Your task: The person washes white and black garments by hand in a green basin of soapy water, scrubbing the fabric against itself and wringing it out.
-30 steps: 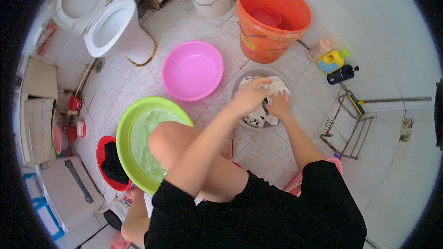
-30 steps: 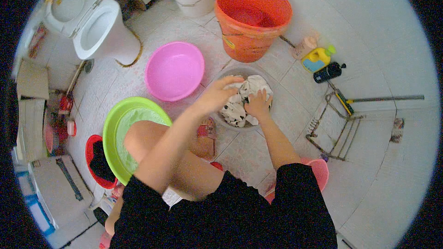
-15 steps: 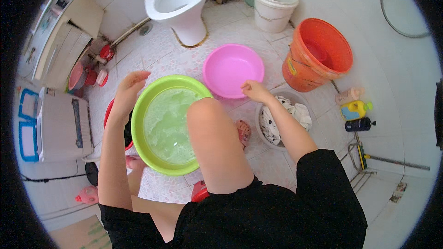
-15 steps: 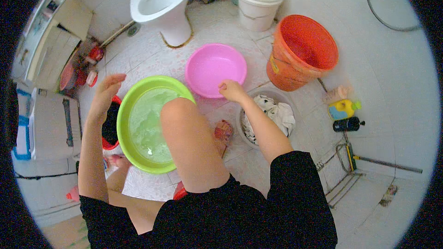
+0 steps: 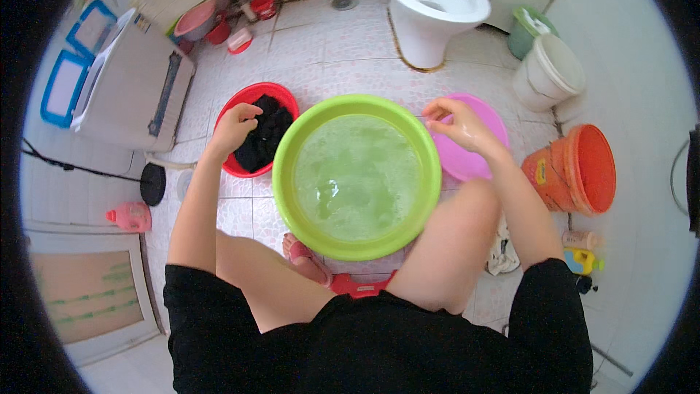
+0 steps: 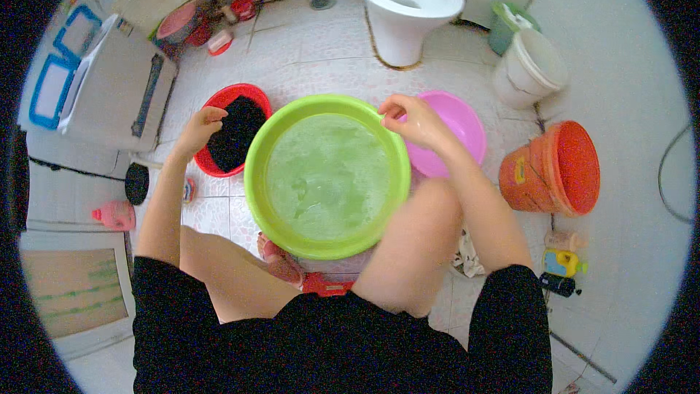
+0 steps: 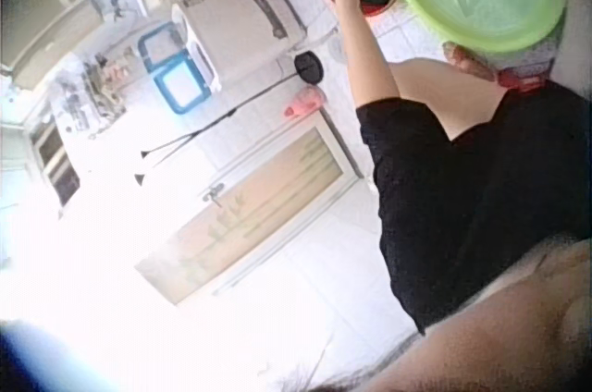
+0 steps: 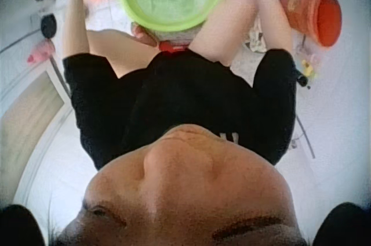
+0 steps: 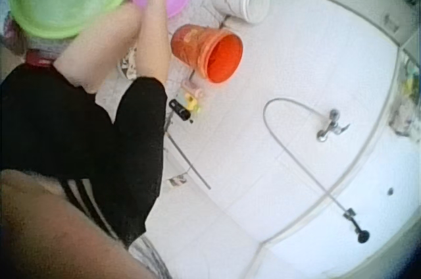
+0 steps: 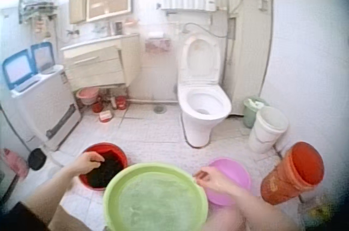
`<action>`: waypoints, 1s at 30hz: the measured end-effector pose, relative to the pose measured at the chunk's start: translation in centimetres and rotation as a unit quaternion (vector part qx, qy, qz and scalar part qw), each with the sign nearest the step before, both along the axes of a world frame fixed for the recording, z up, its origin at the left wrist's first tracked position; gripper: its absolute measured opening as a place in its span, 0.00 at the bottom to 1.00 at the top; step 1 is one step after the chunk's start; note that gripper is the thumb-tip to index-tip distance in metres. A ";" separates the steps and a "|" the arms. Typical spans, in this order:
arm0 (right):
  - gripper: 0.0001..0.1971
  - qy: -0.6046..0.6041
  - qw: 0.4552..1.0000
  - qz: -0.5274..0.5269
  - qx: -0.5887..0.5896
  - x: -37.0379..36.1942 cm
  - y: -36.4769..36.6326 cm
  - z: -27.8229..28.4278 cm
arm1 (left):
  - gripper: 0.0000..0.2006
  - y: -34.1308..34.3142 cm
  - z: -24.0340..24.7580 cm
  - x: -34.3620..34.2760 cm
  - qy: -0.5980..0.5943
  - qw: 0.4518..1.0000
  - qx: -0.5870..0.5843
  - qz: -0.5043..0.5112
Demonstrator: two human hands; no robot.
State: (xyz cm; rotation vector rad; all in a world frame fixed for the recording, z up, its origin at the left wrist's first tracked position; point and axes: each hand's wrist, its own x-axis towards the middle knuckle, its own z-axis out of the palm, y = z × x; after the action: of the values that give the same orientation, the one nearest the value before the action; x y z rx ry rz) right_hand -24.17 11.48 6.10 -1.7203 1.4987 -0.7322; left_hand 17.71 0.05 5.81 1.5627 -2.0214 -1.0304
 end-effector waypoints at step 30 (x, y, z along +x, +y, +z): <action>0.06 0.401 0.859 -0.290 0.135 10.1 37.5 4.4 | 0.37 -4.6 -21.5 6.4 -0.360 0.929 -0.085 0.005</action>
State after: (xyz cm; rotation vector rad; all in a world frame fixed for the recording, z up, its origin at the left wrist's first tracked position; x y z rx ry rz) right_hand -14.08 49.00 10.51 -1.4012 2.6165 -0.0105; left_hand 24.07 -4.53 -15.73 2.0422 -2.4578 -0.2513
